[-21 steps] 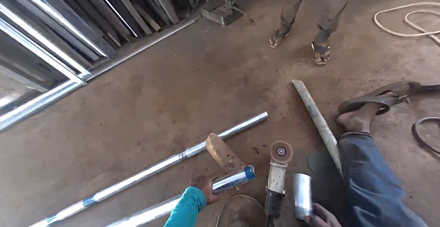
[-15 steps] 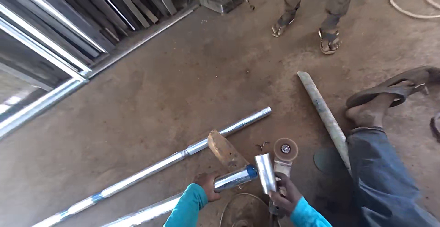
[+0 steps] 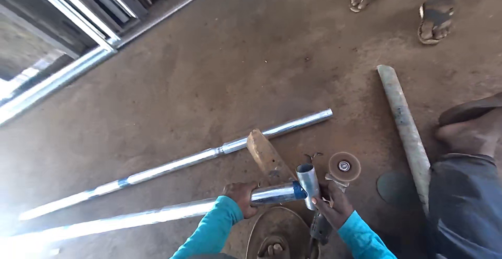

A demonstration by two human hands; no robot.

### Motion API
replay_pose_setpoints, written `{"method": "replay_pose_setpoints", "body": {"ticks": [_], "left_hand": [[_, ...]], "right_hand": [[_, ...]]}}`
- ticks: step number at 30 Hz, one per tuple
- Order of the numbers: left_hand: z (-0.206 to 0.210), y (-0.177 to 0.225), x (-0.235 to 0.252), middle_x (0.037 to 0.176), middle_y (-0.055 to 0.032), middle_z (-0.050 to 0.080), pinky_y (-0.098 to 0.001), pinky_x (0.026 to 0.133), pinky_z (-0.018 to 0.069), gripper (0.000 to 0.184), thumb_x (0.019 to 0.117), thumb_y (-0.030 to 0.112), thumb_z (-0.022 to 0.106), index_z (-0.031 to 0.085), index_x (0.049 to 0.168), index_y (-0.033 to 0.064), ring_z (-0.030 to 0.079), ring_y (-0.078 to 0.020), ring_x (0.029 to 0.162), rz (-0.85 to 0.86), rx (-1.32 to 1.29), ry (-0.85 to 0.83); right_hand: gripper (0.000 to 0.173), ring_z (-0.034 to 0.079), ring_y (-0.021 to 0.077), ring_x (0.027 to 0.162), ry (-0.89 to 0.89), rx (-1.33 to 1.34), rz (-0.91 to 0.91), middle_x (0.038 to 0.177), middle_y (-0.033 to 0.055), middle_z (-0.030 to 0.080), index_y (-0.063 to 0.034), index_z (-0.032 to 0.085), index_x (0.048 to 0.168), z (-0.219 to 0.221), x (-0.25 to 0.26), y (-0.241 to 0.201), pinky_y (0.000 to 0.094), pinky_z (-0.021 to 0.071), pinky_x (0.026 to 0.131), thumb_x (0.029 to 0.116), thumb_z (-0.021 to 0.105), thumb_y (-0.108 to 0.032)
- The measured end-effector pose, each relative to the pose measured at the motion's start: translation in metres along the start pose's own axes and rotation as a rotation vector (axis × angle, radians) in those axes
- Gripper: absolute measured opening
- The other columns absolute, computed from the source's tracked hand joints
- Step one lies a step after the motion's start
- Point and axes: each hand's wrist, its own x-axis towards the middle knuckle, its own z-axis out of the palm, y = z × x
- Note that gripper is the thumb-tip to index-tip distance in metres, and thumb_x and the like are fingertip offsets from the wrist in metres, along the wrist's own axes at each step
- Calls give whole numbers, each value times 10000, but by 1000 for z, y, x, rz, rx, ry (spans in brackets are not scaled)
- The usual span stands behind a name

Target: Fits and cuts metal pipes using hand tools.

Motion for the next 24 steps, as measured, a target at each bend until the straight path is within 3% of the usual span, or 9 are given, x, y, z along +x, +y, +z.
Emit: {"method": "replay_pose_setpoints", "body": {"ticks": [5, 11, 15, 18, 21, 22, 24], "left_hand": [[19, 3, -11, 1252, -109, 698, -591, 941, 534, 581, 812, 452, 766, 640, 1294, 153, 681, -336, 1140, -32, -29, 133], [39, 3, -13, 1254, -110, 701, -525, 968, 522, 598, 811, 466, 767, 649, 1297, 139, 677, -315, 1147, -7, -30, 293], [67, -5, -7, 1087, -111, 762, -521, 840, 571, 526, 718, 351, 849, 737, 1181, 127, 738, -314, 968, 144, -36, 627], [76, -11, -7, 1056, -90, 773, -522, 811, 588, 444, 704, 245, 867, 756, 1119, 136, 748, -306, 938, 258, -50, 762], [72, -19, -24, 927, -67, 772, -495, 688, 604, 465, 596, 263, 884, 774, 1032, 145, 752, -276, 805, 350, -48, 938], [59, -22, -36, 934, -72, 770, -510, 696, 600, 482, 608, 281, 886, 770, 1056, 147, 750, -285, 819, 347, -71, 891], [15, -27, -71, 1100, -85, 755, -571, 834, 562, 515, 744, 289, 840, 724, 1234, 180, 724, -318, 1002, 256, -149, 573]], "right_hand": [[732, 676, 168, 1108, -55, -57, -62, 1249, 168, 663, 81, 435, 1432, 0, 1, 12, 334, 575, 946, 804, 699, -187], [769, 658, 132, 1141, -110, -121, -179, 1298, 188, 628, 111, 369, 1467, -6, 1, 13, 293, 577, 937, 808, 689, -124], [754, 666, 135, 1133, -116, -175, -215, 1284, 189, 637, 112, 392, 1445, -8, 0, 13, 286, 584, 921, 800, 705, -123], [763, 651, 129, 1184, -131, -242, -226, 1319, 206, 628, 129, 400, 1441, -11, -5, 5, 268, 572, 957, 794, 722, -117], [740, 669, 115, 1160, -115, -285, -261, 1303, 195, 641, 135, 427, 1413, -14, -19, -23, 269, 600, 922, 803, 747, -135], [743, 678, 131, 1152, -122, -281, -264, 1313, 206, 631, 144, 418, 1418, -15, -21, -40, 290, 617, 901, 812, 755, -124], [752, 707, 157, 1101, -169, -302, -294, 1301, 199, 642, 149, 411, 1419, -20, -18, -80, 324, 642, 855, 840, 778, -159]]}}
